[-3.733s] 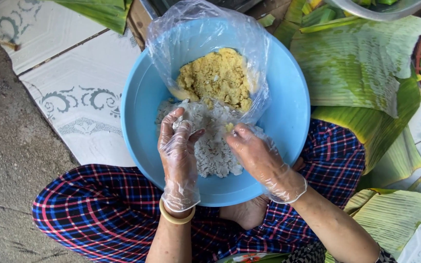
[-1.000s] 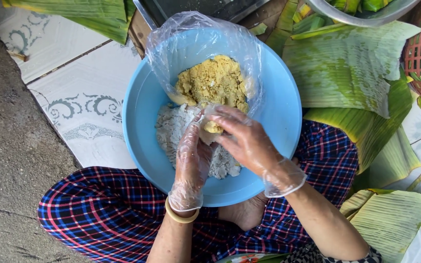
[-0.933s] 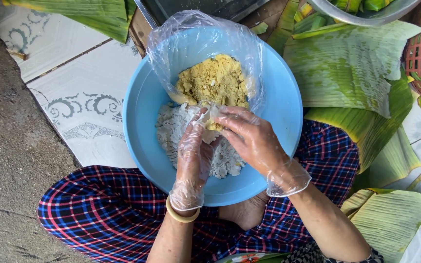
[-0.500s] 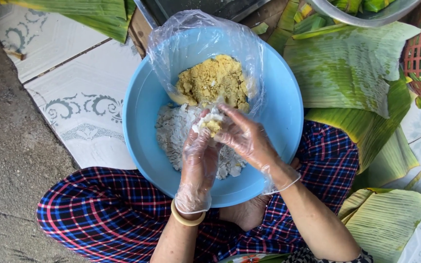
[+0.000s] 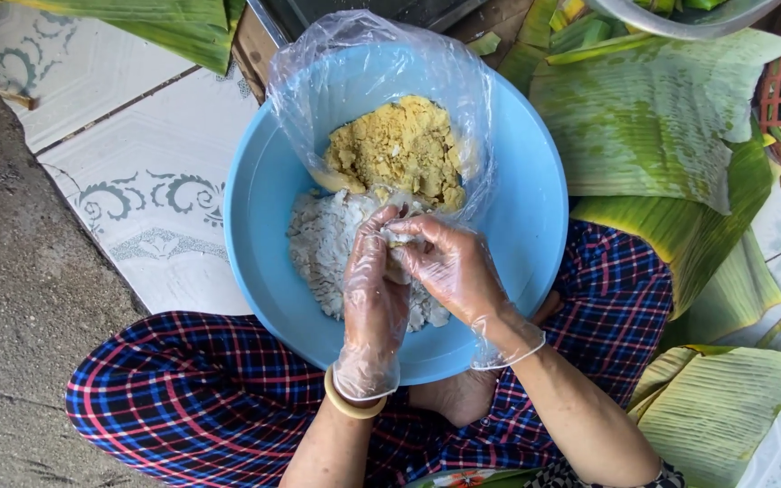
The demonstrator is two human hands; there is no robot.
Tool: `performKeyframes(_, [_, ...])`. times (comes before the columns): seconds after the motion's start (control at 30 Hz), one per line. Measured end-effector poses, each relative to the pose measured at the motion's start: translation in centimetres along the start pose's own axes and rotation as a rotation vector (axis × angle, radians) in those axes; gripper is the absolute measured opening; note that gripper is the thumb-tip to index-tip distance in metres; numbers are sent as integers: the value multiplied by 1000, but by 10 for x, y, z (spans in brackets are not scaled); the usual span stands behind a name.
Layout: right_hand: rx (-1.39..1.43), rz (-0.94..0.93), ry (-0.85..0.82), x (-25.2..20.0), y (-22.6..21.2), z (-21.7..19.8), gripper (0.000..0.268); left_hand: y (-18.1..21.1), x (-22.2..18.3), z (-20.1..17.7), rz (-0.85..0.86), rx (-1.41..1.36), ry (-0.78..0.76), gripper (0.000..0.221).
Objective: Preparing small filled dough balls by hand, combining white dough and yellow filling at a fast, efficient pace.
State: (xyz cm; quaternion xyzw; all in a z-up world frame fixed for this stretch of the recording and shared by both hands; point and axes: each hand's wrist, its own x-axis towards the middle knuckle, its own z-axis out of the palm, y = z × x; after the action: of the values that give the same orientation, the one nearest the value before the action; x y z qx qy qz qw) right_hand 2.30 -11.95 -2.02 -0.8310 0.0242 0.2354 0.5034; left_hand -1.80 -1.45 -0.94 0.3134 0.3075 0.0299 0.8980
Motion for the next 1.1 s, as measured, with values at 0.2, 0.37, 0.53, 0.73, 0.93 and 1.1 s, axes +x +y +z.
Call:
performKeyframes(0.2, [-61,-153,-52,-4,-10,-2,45,-13,7,-15,46,-48,42,34])
performKeyframes(0.37, [-136,-456,116,-11,-4,16,31,-15,5,-10,39,-45,132,14])
performKeyframes(0.53, [85,-252,44,-7,-10,4,35,15,5,5,-16,-99,173,17])
performKeyframes(0.73, [4,-487,179,-10,14,34,24,-22,11,-27,-4,-94,282,17])
performKeyframes(0.93, [-19,-402,-48,-13,-6,-2,52,-4,6,-17,-99,-36,-45,62])
performKeyframes(1.1, [-12,-415,115,-20,-8,-11,35,-1,-6,0,-96,49,-119,74])
